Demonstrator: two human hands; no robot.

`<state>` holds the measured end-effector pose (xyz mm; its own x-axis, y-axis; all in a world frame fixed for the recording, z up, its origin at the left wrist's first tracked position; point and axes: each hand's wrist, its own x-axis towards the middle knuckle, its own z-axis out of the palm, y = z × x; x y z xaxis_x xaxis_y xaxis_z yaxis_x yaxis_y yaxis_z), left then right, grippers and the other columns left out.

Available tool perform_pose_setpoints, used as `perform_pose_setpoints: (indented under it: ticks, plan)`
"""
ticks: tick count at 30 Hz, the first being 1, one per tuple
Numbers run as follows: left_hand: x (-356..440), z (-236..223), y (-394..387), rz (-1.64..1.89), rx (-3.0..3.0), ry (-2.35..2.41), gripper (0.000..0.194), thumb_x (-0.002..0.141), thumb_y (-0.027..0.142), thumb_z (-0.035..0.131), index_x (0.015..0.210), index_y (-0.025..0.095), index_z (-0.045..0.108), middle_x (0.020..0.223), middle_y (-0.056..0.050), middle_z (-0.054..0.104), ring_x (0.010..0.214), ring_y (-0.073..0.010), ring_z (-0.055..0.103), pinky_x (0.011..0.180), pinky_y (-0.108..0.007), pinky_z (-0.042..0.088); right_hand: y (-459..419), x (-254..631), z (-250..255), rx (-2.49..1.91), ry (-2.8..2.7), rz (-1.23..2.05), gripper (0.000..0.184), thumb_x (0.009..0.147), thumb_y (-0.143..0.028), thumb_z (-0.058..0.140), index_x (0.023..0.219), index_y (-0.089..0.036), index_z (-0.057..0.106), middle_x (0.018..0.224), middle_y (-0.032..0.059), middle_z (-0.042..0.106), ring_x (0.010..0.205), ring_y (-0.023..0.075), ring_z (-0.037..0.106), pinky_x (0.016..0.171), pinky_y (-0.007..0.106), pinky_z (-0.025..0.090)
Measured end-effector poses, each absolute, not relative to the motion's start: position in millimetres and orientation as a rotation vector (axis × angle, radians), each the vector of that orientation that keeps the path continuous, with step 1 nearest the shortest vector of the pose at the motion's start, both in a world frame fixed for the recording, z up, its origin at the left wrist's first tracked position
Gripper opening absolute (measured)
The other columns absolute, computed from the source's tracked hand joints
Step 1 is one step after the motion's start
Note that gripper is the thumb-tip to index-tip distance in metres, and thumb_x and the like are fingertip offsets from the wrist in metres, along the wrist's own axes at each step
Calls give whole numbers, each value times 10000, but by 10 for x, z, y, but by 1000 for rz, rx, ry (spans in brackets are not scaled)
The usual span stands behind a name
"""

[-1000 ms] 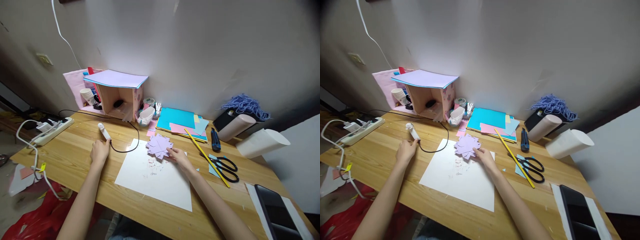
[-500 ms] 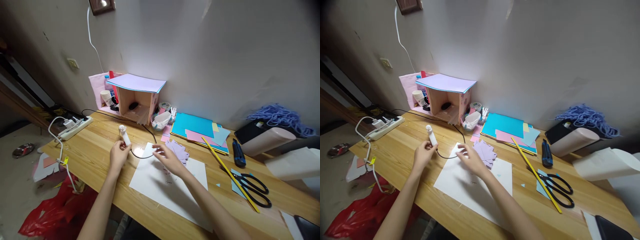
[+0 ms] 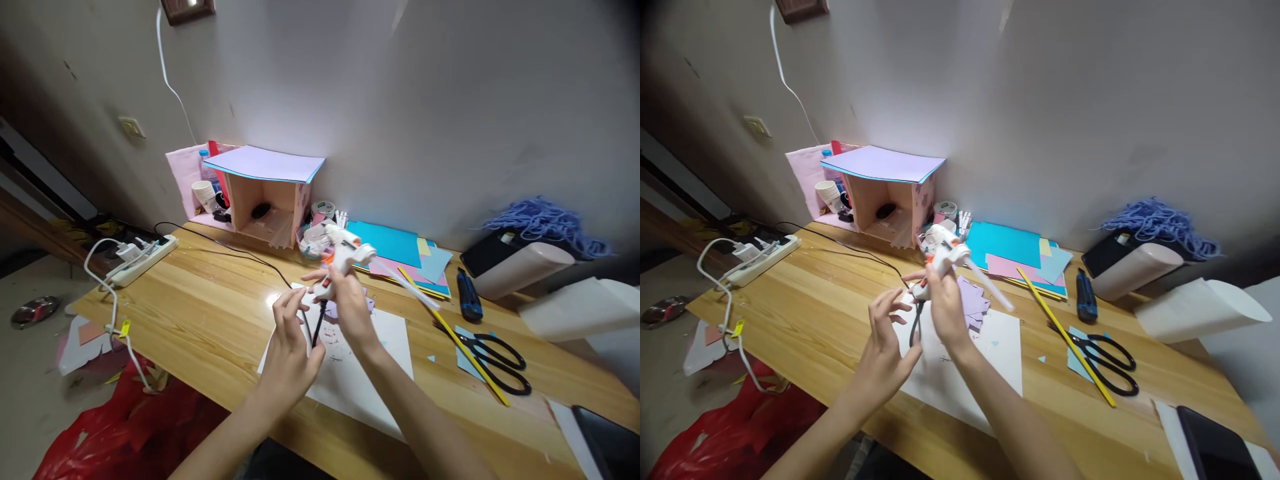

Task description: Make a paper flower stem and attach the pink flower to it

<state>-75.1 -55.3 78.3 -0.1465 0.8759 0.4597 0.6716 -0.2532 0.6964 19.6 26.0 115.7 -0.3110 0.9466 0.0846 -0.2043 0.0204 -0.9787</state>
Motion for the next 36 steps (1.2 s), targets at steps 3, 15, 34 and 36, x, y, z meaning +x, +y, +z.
perform_pose_setpoints:
  ticks: [3, 15, 34, 36]
  plan:
    - [-705, 720, -611, 1025, 1987, 1549, 746, 689, -11, 431, 1355, 244, 212, 1268, -119, 386, 1047, -202, 492, 861, -352, 449, 416, 614, 1053, -912, -1177, 1331, 356, 873, -460, 421, 804, -151, 583, 674, 20, 603, 540, 111, 514, 501, 232, 432]
    - [-646, -92, 819, 1157, 1255, 1735, 463, 655, 334, 683, 1029, 120, 515, 1050, -151, 548, 941, -242, 571, 852, -395, 428, 275, 1489, 104, -1125, -1170, 1427, 389, 835, -514, 419, 645, -180, 476, 544, -10, 526, 386, 96, 442, 347, 218, 348]
    - [-724, -152, 769, 1368, 844, 1366, 377, 570, 419, 735, 798, 129, 655, 816, -63, 680, 749, -172, 608, 688, -268, 454, 256, 1317, 144, -1315, -1784, 1260, 424, 871, -474, 318, 683, -167, 540, 645, 28, 565, 650, 158, 528, 653, 264, 406]
    - [-750, -182, 777, 1389, 842, 1377, 367, 584, 419, 725, 797, 130, 654, 818, -63, 679, 752, -169, 604, 694, -265, 449, 304, 1265, 160, -1348, -1803, 1227, 409, 866, -461, 321, 684, -169, 542, 651, 31, 565, 646, 164, 526, 640, 269, 401]
